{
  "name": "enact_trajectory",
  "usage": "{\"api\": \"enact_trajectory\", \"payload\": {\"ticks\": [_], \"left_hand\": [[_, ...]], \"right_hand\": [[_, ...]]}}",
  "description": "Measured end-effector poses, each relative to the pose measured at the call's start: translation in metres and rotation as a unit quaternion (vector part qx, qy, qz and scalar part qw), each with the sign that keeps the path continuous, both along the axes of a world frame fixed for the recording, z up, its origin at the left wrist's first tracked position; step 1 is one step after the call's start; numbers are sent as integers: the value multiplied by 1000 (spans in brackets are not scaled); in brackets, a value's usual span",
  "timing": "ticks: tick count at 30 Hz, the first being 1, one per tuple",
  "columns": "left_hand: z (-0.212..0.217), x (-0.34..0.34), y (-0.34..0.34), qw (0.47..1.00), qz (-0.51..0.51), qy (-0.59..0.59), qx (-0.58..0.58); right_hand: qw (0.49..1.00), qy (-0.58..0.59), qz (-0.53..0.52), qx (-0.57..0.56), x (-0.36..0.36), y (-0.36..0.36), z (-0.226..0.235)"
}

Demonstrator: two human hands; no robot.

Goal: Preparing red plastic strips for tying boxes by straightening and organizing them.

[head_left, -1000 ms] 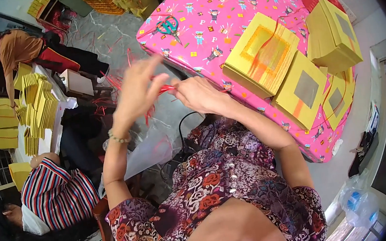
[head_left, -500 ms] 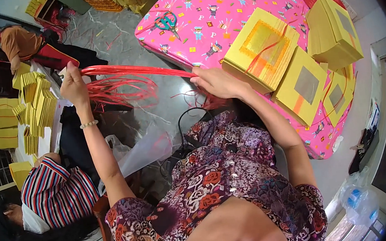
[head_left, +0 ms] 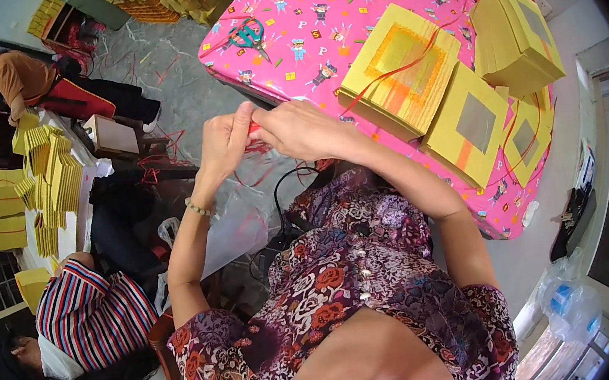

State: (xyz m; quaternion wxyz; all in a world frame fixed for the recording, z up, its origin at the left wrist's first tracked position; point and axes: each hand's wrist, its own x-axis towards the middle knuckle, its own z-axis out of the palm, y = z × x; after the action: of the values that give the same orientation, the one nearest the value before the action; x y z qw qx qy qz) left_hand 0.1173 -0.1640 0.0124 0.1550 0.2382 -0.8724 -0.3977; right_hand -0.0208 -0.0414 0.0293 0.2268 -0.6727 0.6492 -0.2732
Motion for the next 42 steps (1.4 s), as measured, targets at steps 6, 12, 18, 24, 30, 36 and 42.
{"api": "enact_trajectory", "payload": {"ticks": [6, 12, 18, 24, 30, 36, 42], "left_hand": [[9, 22, -32, 964, 110, 172, -172], [11, 81, -103, 929, 321, 51, -177], [29, 39, -57, 922, 182, 76, -334], [15, -15, 24, 998, -15, 47, 37], [-16, 2, 2, 980, 111, 107, -128], [-32, 37, -57, 965, 189, 128, -131], [-3, -1, -41, 953, 38, 109, -281]], "right_hand": [[996, -85, 13, 32, -23, 15, -4], [998, -37, 6, 49, -54, 35, -21], [997, 41, -14, 65, -33, 21, -10], [996, 86, 11, 38, -11, 5, -2], [993, 31, 45, 109, -41, 27, 0], [996, 43, 26, 80, -80, 55, 2], [983, 145, -15, 109, -72, 44, 4]]}}
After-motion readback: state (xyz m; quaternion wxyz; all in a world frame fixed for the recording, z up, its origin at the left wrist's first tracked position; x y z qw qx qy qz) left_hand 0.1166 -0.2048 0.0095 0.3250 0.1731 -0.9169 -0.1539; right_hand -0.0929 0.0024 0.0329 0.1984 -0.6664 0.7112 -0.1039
